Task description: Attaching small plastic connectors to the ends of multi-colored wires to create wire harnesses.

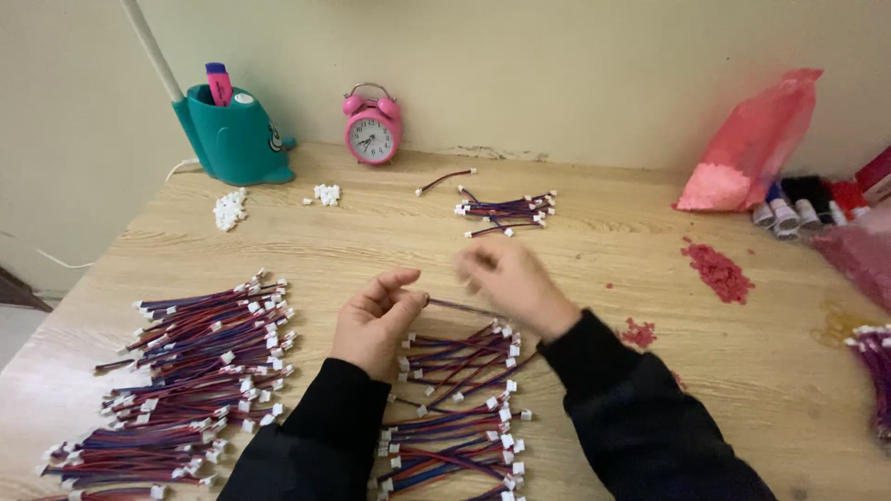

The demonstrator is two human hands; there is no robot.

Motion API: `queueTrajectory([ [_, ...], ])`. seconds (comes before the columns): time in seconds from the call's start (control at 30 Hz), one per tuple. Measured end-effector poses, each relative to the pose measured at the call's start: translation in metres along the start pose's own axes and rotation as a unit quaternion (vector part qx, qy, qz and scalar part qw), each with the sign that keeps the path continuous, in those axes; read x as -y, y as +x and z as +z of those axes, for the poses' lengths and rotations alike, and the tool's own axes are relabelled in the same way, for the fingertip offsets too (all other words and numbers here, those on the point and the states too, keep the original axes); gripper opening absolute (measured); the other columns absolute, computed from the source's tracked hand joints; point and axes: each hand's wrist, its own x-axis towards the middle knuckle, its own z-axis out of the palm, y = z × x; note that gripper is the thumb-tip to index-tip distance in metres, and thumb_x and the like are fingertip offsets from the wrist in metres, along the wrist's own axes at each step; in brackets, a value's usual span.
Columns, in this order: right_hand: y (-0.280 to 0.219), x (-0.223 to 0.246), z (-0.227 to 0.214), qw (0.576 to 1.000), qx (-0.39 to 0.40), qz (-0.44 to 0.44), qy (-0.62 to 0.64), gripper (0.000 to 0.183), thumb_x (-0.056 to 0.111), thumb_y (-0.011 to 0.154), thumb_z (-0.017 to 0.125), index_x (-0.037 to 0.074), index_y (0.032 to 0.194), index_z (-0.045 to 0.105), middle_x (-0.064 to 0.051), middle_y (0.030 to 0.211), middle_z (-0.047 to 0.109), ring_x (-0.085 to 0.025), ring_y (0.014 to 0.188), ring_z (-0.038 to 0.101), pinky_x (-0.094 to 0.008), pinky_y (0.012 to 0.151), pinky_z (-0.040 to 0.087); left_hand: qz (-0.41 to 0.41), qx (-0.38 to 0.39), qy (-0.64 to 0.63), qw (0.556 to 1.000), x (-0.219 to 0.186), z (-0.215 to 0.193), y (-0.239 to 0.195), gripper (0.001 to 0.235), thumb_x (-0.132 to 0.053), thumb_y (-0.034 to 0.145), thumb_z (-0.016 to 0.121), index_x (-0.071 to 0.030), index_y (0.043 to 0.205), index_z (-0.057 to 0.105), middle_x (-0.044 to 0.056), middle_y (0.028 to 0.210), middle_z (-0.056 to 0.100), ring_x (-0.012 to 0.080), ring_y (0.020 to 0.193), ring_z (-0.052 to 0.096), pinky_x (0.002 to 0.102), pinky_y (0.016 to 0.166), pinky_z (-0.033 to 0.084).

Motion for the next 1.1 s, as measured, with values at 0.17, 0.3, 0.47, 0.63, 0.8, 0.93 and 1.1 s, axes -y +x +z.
queueTrajectory([
  [0.17, 0.058, -0.047, -0.047, 0.937, -0.104, -0.001, -0.335, 0.018, 0.021, 0.084, 0.067, 0.018, 0.1, 0.074, -0.011, 0.093, 0.073, -0.031, 0.092, 0.07, -0.042, 0.081, 0.055, -0.057, -0.002, 0.037, 0.998, 0.005, -0.005, 0.002, 0.02, -0.003, 0.081, 0.072, -0.002, 0.1, 0.075, 0.014, 0.073, 0.071, 0.018, 0.067, 0.066, 0.034, 0.064, 0.057],
  [0.3, 0.086, -0.064, -0.041, 0.892, -0.053, -0.002, -0.449, 0.031, 0.049, 0.075, 0.076, 0.027, 0.097, 0.076, -0.013, 0.095, 0.066, -0.034, 0.091, 0.063, -0.043, 0.082, 0.048, -0.074, 0.03, 0.074, 0.994, -0.008, -0.004, 0.0, 0.023, -0.004, 0.081, 0.065, -0.003, 0.101, 0.077, 0.003, 0.081, 0.068, 0.0087, 0.068, 0.052, 0.023, 0.064, 0.042],
  [0.47, 0.09, -0.068, -0.035, 0.867, -0.043, 0.034, -0.496, 0.01, 0.035, 0.085, 0.062, 0.03, 0.086, 0.071, -0.004, 0.101, 0.058, -0.032, 0.102, 0.054, -0.048, 0.087, 0.043, -0.071, 0.01, 0.065, 0.995, -0.01, 0.001, 0.001, 0.021, -0.005, 0.082, 0.067, -0.003, 0.101, 0.076, 0.005, 0.091, 0.071, 0.0099, 0.079, 0.057, 0.023, 0.074, 0.045],
  [0.63, 0.058, -0.002, -0.022, 0.886, 0.009, 0.053, -0.461, 0.018, 0.03, 0.093, 0.054, 0.021, 0.098, 0.069, -0.004, 0.112, 0.059, -0.027, 0.113, 0.048, -0.049, 0.106, 0.027, -0.019, 0.027, 0.051, 0.998, 0.01, -0.006, 0.013, 0.037, -0.011, 0.086, 0.066, -0.005, 0.123, 0.066, 0.006, 0.097, 0.069, 0.0092, 0.09, 0.06, 0.022, 0.084, 0.048],
  [0.8, 0.016, -0.001, -0.004, 0.829, -0.047, -0.319, -0.457, 0.017, 0.036, 0.084, 0.061, 0.022, 0.078, 0.068, -0.001, 0.075, 0.067, -0.028, 0.077, 0.06, -0.047, 0.067, 0.038, -0.088, -0.004, 0.125, 0.988, -0.006, -0.001, 0.01, 0.042, -0.019, 0.086, 0.064, -0.008, 0.127, 0.063, 0.015, 0.101, 0.075, 0.0167, 0.091, 0.069, 0.026, 0.083, 0.052],
  [0.93, -0.029, 0.011, 0.007, 0.848, -0.086, -0.212, -0.478, 0.014, 0.042, 0.085, 0.054, 0.031, 0.082, 0.063, 0.005, 0.081, 0.07, -0.026, 0.08, 0.061, -0.05, 0.072, 0.033, -0.062, -0.005, 0.147, 0.987, -0.009, 0.004, -0.004, 0.013, -0.014, 0.091, 0.065, -0.006, 0.097, 0.072, 0.007, 0.079, 0.071, 0.0115, 0.072, 0.062, 0.023, 0.072, 0.051],
  [1.1, -0.063, 0.028, -0.009, 0.919, -0.032, -0.127, -0.372, 0.013, 0.032, 0.093, 0.053, 0.023, 0.088, 0.061, 0.005, 0.091, 0.07, -0.021, 0.093, 0.059, -0.041, 0.084, 0.032, -0.008, 0.066, 0.192, 0.979, -0.018, 0.01, -0.016, 0.014, -0.011, 0.096, 0.061, 0.0, 0.098, 0.068, 0.012, 0.087, 0.071, 0.0147, 0.077, 0.065, 0.024, 0.075, 0.052],
])
